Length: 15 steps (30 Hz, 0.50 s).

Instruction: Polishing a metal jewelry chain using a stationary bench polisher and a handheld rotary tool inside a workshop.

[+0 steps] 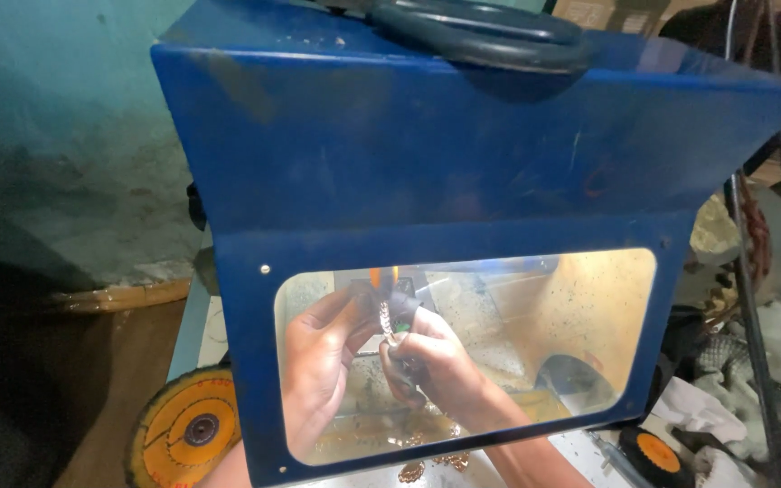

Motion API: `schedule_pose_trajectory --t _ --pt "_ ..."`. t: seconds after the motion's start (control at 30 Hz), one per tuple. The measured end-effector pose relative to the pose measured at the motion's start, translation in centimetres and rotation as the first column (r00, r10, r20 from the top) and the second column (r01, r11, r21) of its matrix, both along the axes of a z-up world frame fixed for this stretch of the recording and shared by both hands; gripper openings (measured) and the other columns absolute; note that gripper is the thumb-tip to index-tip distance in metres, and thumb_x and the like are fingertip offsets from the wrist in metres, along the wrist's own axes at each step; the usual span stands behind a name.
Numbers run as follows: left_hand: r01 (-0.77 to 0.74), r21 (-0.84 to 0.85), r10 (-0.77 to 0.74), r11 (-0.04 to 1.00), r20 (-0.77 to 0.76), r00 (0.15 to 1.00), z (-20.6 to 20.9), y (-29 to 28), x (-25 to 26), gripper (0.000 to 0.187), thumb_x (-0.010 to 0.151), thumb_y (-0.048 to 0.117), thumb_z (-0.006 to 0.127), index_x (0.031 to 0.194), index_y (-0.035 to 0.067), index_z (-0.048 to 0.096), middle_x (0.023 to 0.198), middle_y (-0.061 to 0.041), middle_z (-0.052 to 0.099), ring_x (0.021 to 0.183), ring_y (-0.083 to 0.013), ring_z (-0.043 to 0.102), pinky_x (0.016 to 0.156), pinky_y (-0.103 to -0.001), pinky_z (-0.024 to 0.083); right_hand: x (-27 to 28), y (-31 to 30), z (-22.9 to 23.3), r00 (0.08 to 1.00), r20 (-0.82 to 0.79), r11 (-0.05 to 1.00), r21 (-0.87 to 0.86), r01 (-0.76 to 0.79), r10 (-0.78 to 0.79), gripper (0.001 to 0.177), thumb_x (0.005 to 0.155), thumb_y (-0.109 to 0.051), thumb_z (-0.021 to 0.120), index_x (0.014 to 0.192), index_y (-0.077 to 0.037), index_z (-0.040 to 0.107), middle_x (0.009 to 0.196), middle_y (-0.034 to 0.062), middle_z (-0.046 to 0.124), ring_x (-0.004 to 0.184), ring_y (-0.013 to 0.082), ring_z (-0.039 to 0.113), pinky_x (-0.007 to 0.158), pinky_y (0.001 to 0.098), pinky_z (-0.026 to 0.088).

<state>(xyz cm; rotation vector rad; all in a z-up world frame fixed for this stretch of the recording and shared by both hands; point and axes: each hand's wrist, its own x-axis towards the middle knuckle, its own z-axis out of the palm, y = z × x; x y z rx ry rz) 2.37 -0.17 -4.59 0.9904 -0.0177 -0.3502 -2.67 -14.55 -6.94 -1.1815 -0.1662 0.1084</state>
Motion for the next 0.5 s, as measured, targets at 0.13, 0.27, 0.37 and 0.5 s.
schedule_pose_trajectory --t 0.13,0.27,0.37,0.5 --pt "0.002 -0.002 -0.002 1.0 0.0 1.0 0.6 0.2 -0.3 0.028 0.084 0.007 0.072 0.109 -0.003 0.079 0.11 -0.02 0.081 0.098 -0.0339 0.078 0.094 -0.042 0.063 -0.1 0.2 0.2 0.999 -0.035 1.0 -0.015 0.008 -0.009 0.058 0.083 -0.002 0.048 0.141 -0.002 0.052 0.052 0.0057 0.047 0.036 0.0141 0.041 0.028 0.0241 0.033" --pt "-0.032 -0.026 0.031 0.999 -0.044 0.999 1.0 0.2 -0.2 0.033 0.08 0.005 0.074 0.11 -0.008 0.078 0.107 -0.024 0.08 0.094 -0.036 0.076 0.09 -0.042 0.062 0.6 0.6 -0.2 1.0 -0.015 0.999 0.023 0.028 -0.027 0.056 0.086 -0.003 0.049 0.141 0.001 0.051 0.05 0.006 0.045 0.036 0.0149 0.041 0.028 0.0256 0.036" --pt "-0.032 -0.027 0.031 0.999 -0.03 0.999 0.4 0.2 0.2 0.028 0.081 0.003 0.075 0.107 -0.007 0.078 0.106 -0.023 0.08 0.094 -0.0353 0.077 0.089 -0.041 0.063 0.9 1.0 -0.2 0.996 -0.013 0.996 -0.025 0.087 -0.088 0.017 0.09 -0.006 0.05 0.105 0.0 0.055 0.053 0.0065 0.05 0.035 0.0149 0.044 0.029 0.0257 0.035" --pt "-0.011 0.011 0.011 1.0 -0.025 1.0 0.6 0.3 0.1 0.029 0.081 0.006 0.075 0.108 -0.003 0.079 0.109 -0.02 0.081 0.098 -0.0335 0.077 0.09 -0.039 0.064 1.1 1.4 -0.1 0.983 -0.025 0.977 -0.114 0.179 -0.183 0.034 0.092 -0.016 0.057 0.061 -0.002 0.06 0.051 0.0067 0.055 0.034 0.0159 0.049 0.034 0.0244 0.036"
